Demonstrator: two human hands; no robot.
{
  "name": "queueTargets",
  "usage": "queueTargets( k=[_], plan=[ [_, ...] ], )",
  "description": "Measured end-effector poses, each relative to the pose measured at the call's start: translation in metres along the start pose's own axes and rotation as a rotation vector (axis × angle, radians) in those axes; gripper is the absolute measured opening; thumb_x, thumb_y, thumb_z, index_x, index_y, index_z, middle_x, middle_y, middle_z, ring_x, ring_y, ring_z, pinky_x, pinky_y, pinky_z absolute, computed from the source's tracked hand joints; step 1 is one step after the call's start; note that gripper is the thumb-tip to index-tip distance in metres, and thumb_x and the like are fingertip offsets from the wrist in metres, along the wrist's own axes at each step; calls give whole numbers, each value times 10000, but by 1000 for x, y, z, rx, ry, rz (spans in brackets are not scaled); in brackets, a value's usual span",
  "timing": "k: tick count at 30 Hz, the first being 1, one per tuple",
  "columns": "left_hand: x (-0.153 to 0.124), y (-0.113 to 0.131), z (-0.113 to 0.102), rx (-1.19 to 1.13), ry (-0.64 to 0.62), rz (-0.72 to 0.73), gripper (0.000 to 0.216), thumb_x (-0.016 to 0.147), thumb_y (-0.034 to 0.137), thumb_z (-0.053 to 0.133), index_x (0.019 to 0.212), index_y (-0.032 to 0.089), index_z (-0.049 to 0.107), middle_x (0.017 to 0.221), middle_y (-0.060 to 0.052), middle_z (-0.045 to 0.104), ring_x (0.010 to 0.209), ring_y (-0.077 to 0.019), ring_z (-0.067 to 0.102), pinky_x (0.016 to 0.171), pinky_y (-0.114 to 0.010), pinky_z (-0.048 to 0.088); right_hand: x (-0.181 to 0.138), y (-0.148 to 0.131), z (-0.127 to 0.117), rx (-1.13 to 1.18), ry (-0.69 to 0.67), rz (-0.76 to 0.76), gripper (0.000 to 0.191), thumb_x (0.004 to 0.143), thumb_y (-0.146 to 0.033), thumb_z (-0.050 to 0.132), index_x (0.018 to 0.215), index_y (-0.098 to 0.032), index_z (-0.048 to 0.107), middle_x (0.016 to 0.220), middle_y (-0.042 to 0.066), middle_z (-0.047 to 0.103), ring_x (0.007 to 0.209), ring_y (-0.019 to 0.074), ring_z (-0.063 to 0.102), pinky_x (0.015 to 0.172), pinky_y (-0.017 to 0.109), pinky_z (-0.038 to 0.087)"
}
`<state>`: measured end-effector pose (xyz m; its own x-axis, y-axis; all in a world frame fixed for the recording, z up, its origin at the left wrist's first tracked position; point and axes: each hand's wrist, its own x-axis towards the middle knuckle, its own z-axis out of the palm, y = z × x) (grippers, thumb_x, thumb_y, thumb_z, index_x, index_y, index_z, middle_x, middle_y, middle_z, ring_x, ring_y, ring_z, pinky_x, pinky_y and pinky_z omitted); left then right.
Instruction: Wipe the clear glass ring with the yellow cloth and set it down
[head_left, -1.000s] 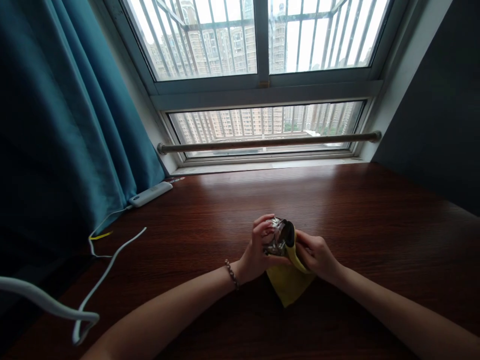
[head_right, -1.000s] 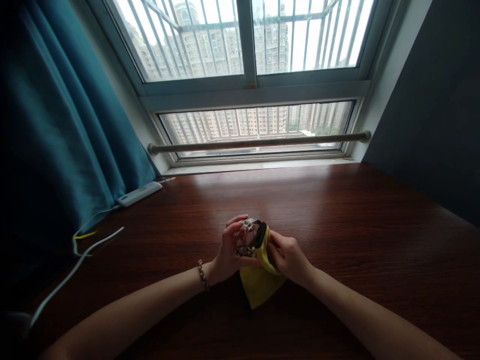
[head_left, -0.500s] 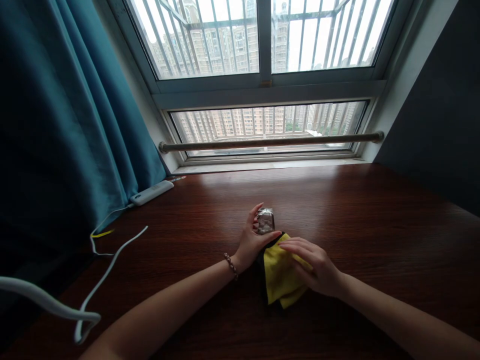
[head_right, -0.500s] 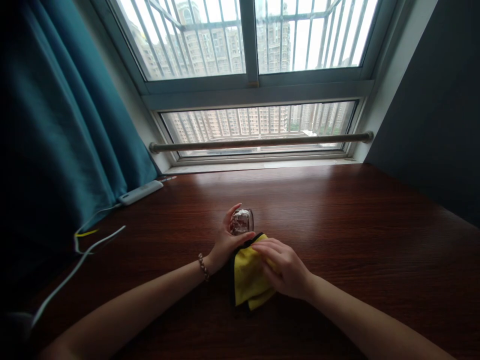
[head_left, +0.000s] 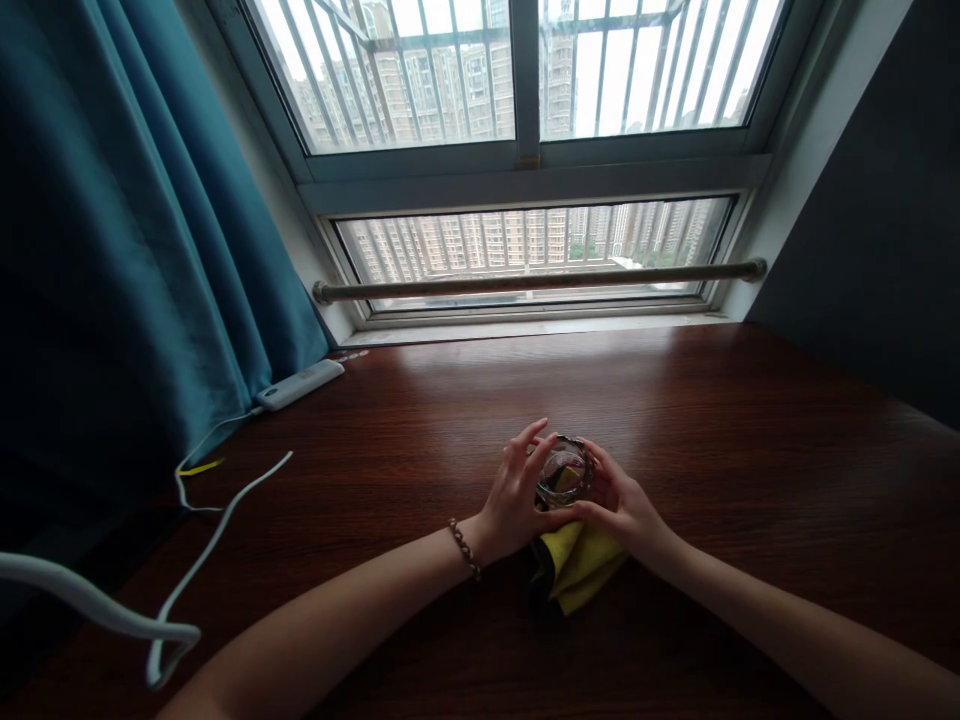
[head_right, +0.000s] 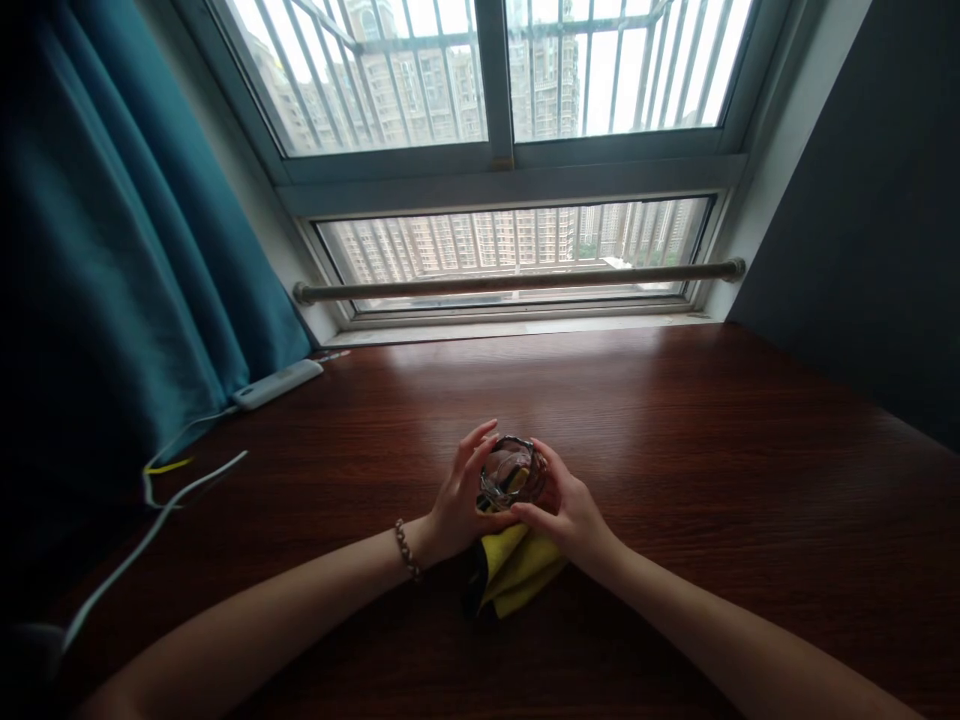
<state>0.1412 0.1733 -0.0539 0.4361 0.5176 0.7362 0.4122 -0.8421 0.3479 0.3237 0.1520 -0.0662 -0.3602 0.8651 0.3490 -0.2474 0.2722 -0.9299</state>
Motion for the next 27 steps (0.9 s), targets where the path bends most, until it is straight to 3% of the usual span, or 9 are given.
queueTargets(
  k=[4,8,14,18,23,27],
  plan=[
    [-1,0,-2,-53,-5,104,831,759,415,647,1396,270,133,1375,-169,193,1197,-314,324,947,-500,362,1,4,-1,14,6,23,766,698,-230,741,1294,-198,260,1200,134,474,1027,235,529,884,356,458],
    [1,2,-3,-186,-46,157,772,793,275,631,1393,264,145,1389,-163,180,1259,-315,255,987,-510,334,2,7,-2,-101,65,17,782,678,-252,756,1285,-188,267,1104,106,522,873,194,570,781,311,499],
    [4,2,0,-315,-116,89,812,782,227,638,1392,240,103,1415,-168,140,1300,-319,159,1024,-533,270,-2,-6,1,-453,284,26,682,596,-347,806,1128,-155,424,1059,108,560,939,255,566,827,380,477],
    [4,2,-2,-249,-95,68,811,782,232,635,1391,222,100,1408,-173,158,1299,-311,169,1034,-530,251,1,-13,-4,-504,373,-11,689,596,-388,795,1131,-145,434,1045,120,571,916,264,577,810,389,485],
    [3,2,-2,-183,-151,53,725,808,243,606,1376,196,158,1408,-176,161,1293,-293,195,1034,-493,277,28,-7,-50,-387,582,86,612,592,-412,787,1051,-136,488,1012,112,581,877,266,586,785,399,487],
    [4,1,0,-113,-266,90,552,852,255,549,1329,183,281,1376,-157,260,1278,-270,236,1034,-474,295,56,-1,-130,-263,792,-5,666,486,-386,825,998,-139,478,1038,104,550,924,246,563,865,390,447]
  ],
)
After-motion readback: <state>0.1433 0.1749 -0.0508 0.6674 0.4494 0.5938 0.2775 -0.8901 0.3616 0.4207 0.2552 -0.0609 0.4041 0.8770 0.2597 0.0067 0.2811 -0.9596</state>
